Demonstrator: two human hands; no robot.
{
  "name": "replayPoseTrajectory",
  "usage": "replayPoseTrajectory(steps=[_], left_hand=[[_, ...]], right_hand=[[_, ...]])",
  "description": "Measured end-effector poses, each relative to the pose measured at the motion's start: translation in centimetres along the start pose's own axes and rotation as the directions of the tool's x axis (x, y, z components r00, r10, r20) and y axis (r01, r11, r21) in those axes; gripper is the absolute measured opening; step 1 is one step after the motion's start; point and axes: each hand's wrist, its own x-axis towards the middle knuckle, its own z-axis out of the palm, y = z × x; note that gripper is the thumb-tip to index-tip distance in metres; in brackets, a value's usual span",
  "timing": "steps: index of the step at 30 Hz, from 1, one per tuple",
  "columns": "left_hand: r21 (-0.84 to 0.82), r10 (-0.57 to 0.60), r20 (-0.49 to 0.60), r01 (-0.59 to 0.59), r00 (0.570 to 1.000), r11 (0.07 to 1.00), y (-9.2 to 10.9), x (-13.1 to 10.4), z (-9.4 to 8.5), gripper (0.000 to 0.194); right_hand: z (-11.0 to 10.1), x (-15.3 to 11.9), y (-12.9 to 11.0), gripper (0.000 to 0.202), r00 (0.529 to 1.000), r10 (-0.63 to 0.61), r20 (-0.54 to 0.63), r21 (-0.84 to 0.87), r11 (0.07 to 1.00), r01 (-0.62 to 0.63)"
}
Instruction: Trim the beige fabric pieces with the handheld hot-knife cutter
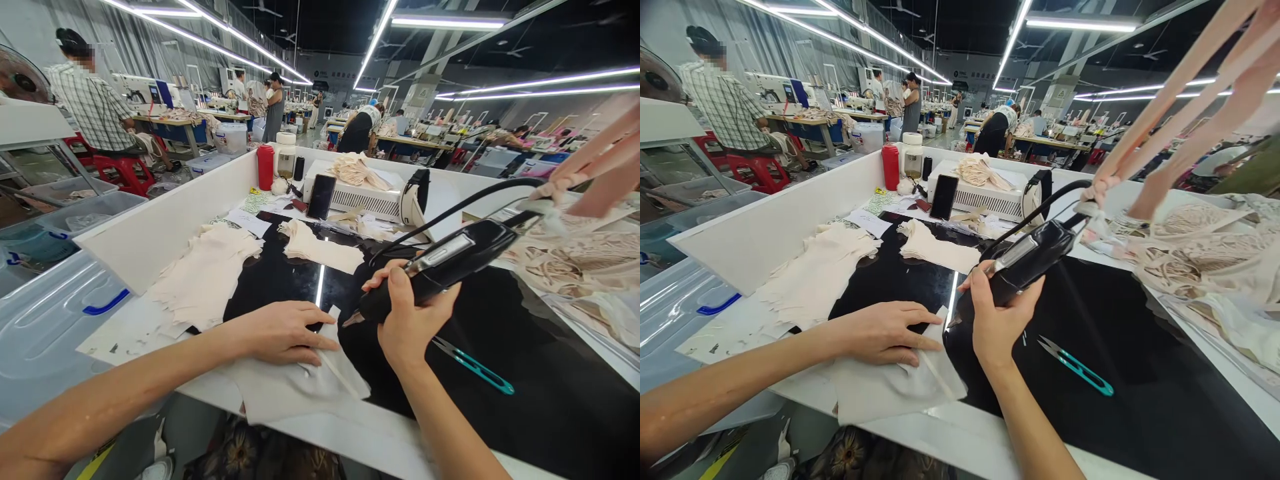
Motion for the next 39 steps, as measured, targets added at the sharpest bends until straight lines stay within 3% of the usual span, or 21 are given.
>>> replayPoseTrajectory(steps=[6,11,16,19,23,25,29,32,35,39], left_hand=[[-0.021,-0.112,-0.056,0.111,0.992,0.994,0.3,0.5,0.3,0.039],[-0.032,-0.117,-0.143,0.114,0.983,0.993,1.2,2.3,1.6,0.032],[-0.088,-0.096,-0.063,0.09,0.993,0.992,2.2,4.3,3.4,0.017],[-0.127,-0.112,-0.014,0.109,0.994,0.986,2.7,4.9,4.0,0.015],[-0.092,-0.133,0.007,0.133,0.991,0.987,3.2,5.0,3.7,0.017],[-0.044,-0.156,0.012,0.156,0.988,0.987,3.4,4.8,3.5,0.018],[-0.075,-0.25,0.015,0.25,0.968,0.965,3.6,4.3,2.9,0.019],[-0.198,-0.351,0.029,0.349,0.936,0.916,3.7,4.0,2.6,0.002],[-0.26,-0.413,0.046,0.41,0.91,0.874,3.9,3.9,2.3,0.013],[-0.253,-0.443,0.07,0.446,0.894,0.859,4.0,4.1,2.1,0.012]], right_hand=[[-3.0,1.6,-1.3,0.056,1.0,-0.017,0.026,-0.122,0.992,0.02],[-5.6,2.2,-1.9,0.057,0.999,0.005,0.031,-0.27,0.963,0.004],[-8.3,2.2,-1.8,0.064,0.997,0.051,0.05,-0.504,0.864,-0.019],[-10.6,2.0,-1.2,0.062,0.986,0.097,0.132,-0.59,0.807,-0.001],[-15.7,2.4,0.2,0.06,0.936,0.134,0.325,-0.728,0.667,0.157],[-19.2,2.8,1.1,0.07,0.898,0.109,0.426,-0.768,0.568,0.296],[-26.9,3.5,2.6,0.091,0.857,0.162,0.49,-0.837,0.364,0.409],[-30.5,3.6,3.0,0.099,0.848,0.216,0.484,-0.865,0.264,0.427],[-31.0,3.4,2.5,0.096,0.835,0.265,0.483,-0.868,0.27,0.416],[-29.0,3.0,1.1,0.091,0.815,0.334,0.474,-0.87,0.322,0.373]])
